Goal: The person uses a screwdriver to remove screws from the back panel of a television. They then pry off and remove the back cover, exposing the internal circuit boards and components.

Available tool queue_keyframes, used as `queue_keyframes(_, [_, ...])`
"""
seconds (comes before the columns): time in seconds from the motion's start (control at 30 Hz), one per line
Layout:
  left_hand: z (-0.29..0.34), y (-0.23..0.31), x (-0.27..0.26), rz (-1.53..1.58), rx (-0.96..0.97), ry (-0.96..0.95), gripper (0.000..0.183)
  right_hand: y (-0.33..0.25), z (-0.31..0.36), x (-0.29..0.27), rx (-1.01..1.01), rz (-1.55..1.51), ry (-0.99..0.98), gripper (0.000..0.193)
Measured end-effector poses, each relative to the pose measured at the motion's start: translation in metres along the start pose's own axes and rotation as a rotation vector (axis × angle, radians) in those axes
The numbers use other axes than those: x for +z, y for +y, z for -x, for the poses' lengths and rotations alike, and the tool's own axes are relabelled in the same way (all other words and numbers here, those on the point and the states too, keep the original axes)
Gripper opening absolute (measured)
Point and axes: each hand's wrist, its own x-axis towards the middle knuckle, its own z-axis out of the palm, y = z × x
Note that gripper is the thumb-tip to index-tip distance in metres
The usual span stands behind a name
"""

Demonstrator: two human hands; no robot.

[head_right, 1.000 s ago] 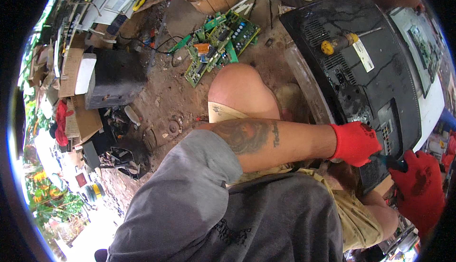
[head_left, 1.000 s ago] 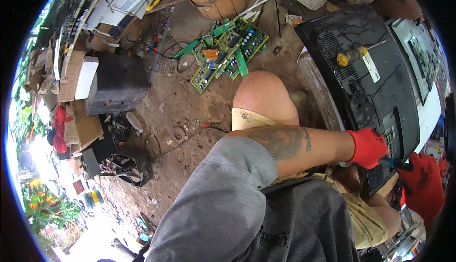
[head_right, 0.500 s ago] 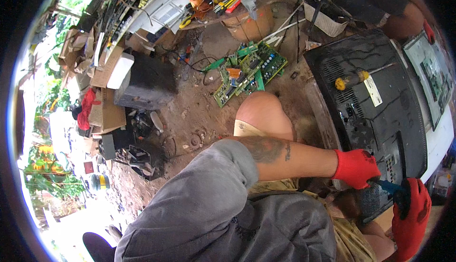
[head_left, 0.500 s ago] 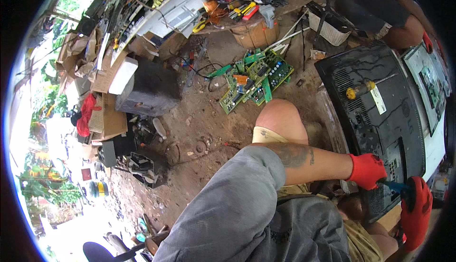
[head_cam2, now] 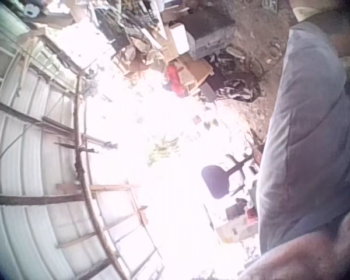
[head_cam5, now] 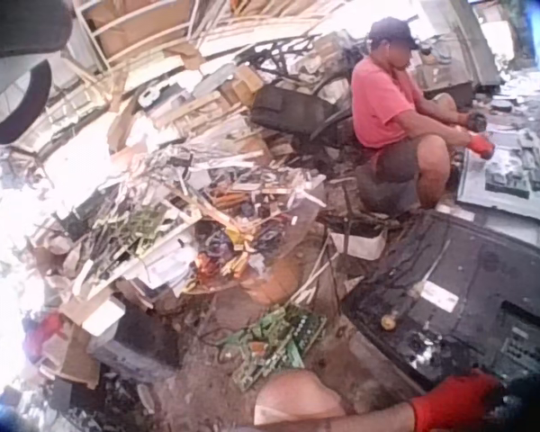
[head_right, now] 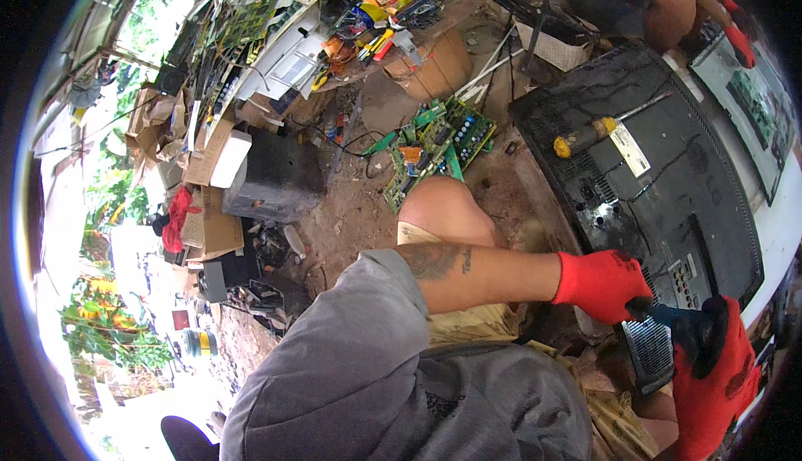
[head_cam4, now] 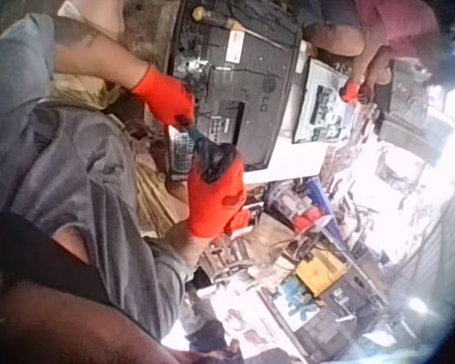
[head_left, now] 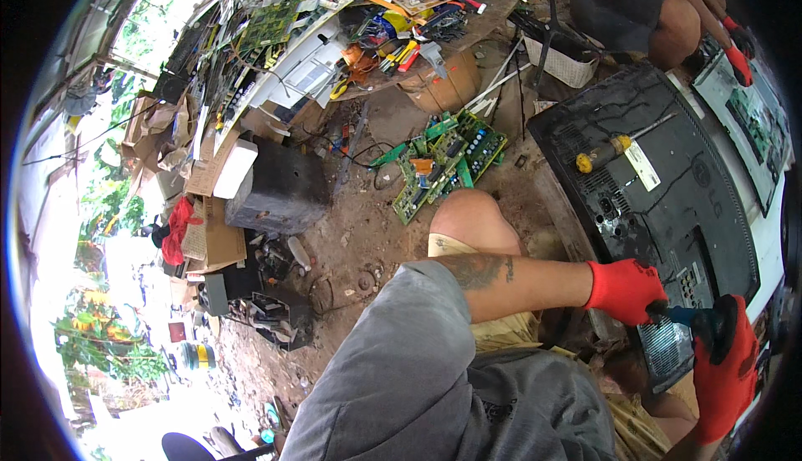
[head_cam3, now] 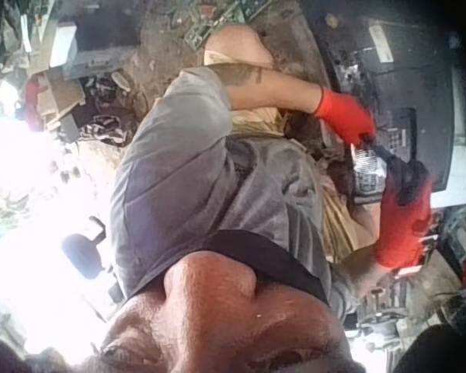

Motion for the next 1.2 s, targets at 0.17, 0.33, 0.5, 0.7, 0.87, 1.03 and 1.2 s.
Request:
queue_keyframes(0.17, [0.006, 0.004, -0.006, 0.009, 0.021, -0.05, 0.024, -0.01, 0.005, -0.014, -0.086, 0.077, -0.113, 0.064])
queue_keyframes(0.33, [0.002, 0.011, -0.022, 0.017, -0.025, -0.131, 0.029, -0.024, -0.009, -0.023, -0.08, 0.039, -0.123, 0.065])
queue_keyframes(0.5, [0.002, -0.005, -0.015, 0.256, 0.061, -0.13, 0.055, -0.023, -0.02, -0.016, -0.144, -0.104, -0.097, 0.065])
queue_keyframes(0.7, [-0.002, -0.005, -0.019, 0.403, 0.031, -0.107, 0.043, -0.027, -0.036, -0.022, -0.21, -0.124, -0.217, 0.055])
queue_keyframes(0.87, [0.003, -0.005, -0.016, 0.342, -0.244, -0.145, 0.043, -0.017, -0.02, -0.007, -0.309, -0.127, -0.052, 0.045])
queue_keyframes(1.03, [0.021, -0.039, -0.003, 0.171, 0.037, -0.037, 0.043, -0.011, -0.032, -0.007, -0.411, -0.323, -0.11, 0.05])
queue_keyframes(1.2, [0.014, -0.035, -0.016, -0.129, 0.193, -0.13, 0.051, -0.014, -0.027, 0.003, -0.344, -0.314, 0.109, 0.036])
